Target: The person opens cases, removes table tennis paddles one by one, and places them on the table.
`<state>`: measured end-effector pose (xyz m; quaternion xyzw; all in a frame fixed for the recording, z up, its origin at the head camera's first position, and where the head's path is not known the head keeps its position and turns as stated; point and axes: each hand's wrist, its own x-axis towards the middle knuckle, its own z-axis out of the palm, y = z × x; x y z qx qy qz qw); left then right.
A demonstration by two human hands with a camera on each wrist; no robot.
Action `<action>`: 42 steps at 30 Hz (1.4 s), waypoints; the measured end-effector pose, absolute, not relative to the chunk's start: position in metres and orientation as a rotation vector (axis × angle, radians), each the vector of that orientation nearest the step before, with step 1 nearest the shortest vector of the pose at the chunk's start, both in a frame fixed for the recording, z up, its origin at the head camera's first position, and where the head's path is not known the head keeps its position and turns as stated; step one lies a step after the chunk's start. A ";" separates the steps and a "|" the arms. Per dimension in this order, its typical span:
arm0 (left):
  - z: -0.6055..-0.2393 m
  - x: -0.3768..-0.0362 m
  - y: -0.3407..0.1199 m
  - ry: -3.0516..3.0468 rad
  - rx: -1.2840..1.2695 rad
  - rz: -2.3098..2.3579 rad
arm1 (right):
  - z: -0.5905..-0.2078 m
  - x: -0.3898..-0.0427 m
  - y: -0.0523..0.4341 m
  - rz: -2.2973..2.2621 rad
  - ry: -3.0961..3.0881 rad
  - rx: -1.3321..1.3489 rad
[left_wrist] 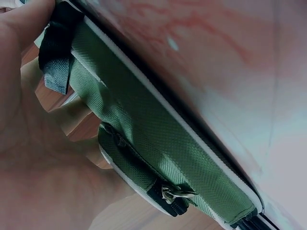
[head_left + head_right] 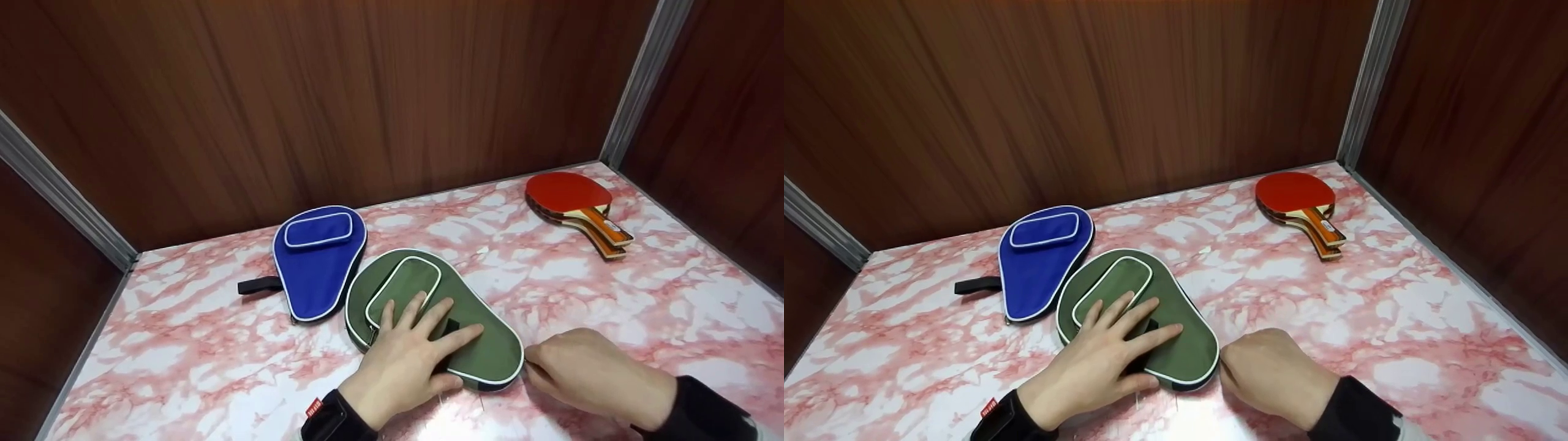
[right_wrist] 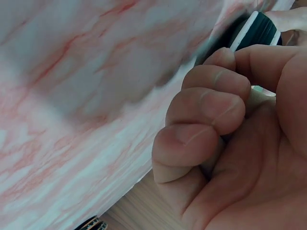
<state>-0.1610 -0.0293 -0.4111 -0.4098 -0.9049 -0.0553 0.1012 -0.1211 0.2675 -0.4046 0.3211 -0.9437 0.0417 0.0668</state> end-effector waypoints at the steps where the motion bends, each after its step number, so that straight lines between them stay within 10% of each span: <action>1: -0.411 -0.161 -0.029 -2.672 -1.211 -0.164 | -0.405 -0.120 0.268 0.132 -2.851 0.971; 42: -0.411 -0.160 -0.029 -2.677 -1.196 -0.135 | -0.410 -0.096 0.252 0.367 -2.970 1.057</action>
